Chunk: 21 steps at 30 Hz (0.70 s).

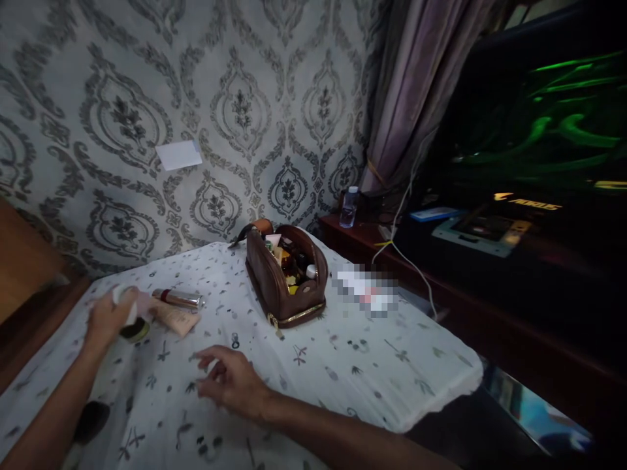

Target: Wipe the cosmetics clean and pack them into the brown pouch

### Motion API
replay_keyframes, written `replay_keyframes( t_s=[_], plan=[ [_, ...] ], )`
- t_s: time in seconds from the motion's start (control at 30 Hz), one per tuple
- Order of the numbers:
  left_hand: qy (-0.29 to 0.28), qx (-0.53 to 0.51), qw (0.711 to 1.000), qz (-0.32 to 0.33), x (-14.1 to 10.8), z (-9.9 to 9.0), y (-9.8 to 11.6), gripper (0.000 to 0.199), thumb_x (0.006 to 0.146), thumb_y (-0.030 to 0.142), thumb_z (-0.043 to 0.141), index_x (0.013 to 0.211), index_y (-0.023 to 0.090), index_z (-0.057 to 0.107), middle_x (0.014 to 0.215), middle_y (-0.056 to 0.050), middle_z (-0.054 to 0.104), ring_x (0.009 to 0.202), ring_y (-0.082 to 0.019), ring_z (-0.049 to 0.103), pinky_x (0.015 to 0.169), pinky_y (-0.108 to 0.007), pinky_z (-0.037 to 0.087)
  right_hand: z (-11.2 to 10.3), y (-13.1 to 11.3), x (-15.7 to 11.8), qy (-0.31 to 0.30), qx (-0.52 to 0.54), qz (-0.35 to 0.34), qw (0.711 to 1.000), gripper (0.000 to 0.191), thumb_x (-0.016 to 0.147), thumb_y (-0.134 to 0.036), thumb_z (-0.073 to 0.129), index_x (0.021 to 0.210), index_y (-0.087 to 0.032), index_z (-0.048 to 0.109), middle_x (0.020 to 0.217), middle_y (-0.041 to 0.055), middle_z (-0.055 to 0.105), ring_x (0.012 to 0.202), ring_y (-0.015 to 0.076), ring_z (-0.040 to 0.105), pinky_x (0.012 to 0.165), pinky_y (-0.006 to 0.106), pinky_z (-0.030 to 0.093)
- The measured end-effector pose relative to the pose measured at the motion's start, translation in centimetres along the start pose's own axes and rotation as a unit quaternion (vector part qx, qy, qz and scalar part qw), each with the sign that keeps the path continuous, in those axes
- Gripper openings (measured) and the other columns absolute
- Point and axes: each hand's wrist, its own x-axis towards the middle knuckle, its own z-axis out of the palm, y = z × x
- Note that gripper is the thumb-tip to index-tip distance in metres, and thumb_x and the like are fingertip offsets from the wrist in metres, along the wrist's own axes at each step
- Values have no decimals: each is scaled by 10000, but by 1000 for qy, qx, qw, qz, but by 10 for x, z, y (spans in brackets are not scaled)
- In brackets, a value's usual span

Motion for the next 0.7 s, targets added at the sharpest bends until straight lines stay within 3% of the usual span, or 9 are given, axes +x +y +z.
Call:
replay_keyframes(
  t_s=[0.1,0.2,0.27,0.4,0.53,0.7],
  plan=[
    [-69,-145,986,55,-61,11,41,382,776,528,483,867,194,645,780,-9,703,759,-234,637,692,-295,517,-1,-1,2,63,-72,-52,994,725,699,-189,720,1378,-296,491,1306,71,533,830,139,651,654,262,527],
    [-141,-211,955,153,-116,28,76,354,838,520,489,834,197,634,788,-24,693,773,-223,649,724,-295,527,-3,-2,3,87,-143,-81,983,775,654,-122,715,1375,-252,462,1269,84,521,1015,217,627,882,366,537],
    [-124,-219,950,184,-136,36,90,331,857,494,483,814,198,624,780,-35,683,776,-227,647,732,-309,528,-5,-2,2,105,-190,-86,972,722,631,-80,699,1310,-230,504,1201,75,547,1115,250,576,1000,397,481],
    [-82,-223,960,146,-143,39,95,337,859,482,490,906,183,639,898,-70,715,877,-254,655,821,-352,528,-8,0,-1,104,-221,-88,966,748,646,-68,680,1349,-211,467,1203,82,538,1119,244,565,1020,390,465],
    [-99,-248,956,122,-140,37,90,303,888,432,455,902,173,611,874,-51,687,855,-223,630,830,-326,506,-10,0,-2,97,-238,-85,963,681,667,-77,691,1310,-203,505,1188,81,541,1126,246,561,1029,403,451],
    [-113,-322,938,64,-136,46,75,240,870,386,482,897,175,594,842,-24,637,806,-174,582,778,-271,476,-14,3,3,79,-204,-128,968,582,688,-220,787,1231,-177,583,1137,90,586,1104,252,566,1016,408,449]
  ],
)
